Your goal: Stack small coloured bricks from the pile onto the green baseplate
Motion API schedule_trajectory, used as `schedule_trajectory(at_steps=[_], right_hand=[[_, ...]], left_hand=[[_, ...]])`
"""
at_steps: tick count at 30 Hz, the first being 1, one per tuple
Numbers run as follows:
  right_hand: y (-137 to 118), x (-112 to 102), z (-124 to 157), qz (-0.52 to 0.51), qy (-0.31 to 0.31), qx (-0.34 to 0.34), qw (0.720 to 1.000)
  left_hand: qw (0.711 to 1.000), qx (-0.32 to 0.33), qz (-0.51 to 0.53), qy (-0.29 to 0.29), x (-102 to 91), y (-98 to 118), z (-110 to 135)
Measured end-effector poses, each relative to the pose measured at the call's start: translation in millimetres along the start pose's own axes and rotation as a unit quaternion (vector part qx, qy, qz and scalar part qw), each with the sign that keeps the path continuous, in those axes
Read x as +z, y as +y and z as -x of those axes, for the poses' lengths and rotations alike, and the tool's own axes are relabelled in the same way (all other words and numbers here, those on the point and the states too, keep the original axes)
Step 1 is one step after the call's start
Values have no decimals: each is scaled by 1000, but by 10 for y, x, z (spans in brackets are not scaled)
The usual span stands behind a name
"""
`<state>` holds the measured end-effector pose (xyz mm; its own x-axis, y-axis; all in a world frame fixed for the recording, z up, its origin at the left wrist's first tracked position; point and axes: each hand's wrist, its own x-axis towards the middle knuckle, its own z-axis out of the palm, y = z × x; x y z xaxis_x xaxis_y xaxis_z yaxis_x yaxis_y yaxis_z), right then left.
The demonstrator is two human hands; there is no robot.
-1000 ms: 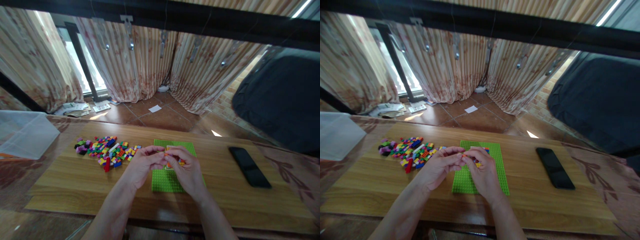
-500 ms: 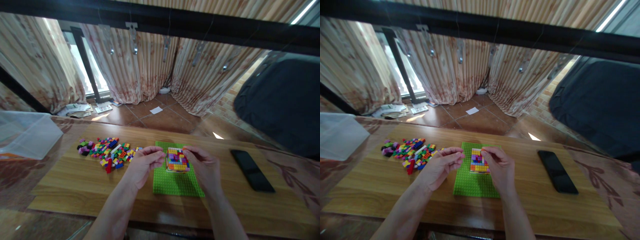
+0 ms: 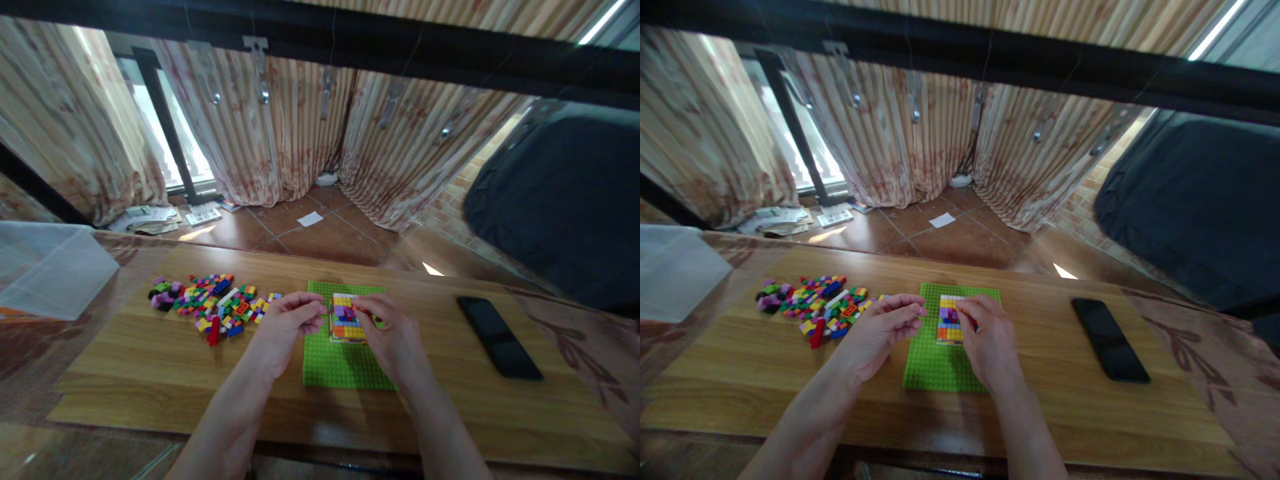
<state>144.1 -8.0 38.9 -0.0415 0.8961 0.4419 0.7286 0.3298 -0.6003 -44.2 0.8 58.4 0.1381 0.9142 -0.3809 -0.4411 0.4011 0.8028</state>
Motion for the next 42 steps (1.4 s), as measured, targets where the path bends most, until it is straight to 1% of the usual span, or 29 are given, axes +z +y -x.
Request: schedule_trajectory(at_steps=[4, 7, 12, 16, 19, 23, 29, 42], right_hand=[[5, 36, 0, 45, -10, -17, 999], [16, 69, -4, 54, -15, -21, 998], [27, 101, -9, 41, -11, -12, 999], [45, 68, -5, 15, -2, -4, 1000], [76, 24, -1, -9, 18, 16, 1000], [108, 22, -1, 7, 53, 31, 998], [85, 100, -10, 13, 43, 45, 998], [45, 110, -23, 3, 51, 56, 997]], left_hand=[[1000, 1, 3, -2, 6, 2, 0], [1000, 0, 1, -3, 0, -4, -9], [1000, 5, -2, -3, -7, -4, -10], [1000, 5, -6, -1, -5, 1, 2], [1000, 8, -8, 1, -3, -4, 4], [1000, 9, -10, 1, 2, -20, -6], [1000, 7, -12, 0, 10, -15, -13], [1000, 10, -16, -3, 10, -15, -7]])
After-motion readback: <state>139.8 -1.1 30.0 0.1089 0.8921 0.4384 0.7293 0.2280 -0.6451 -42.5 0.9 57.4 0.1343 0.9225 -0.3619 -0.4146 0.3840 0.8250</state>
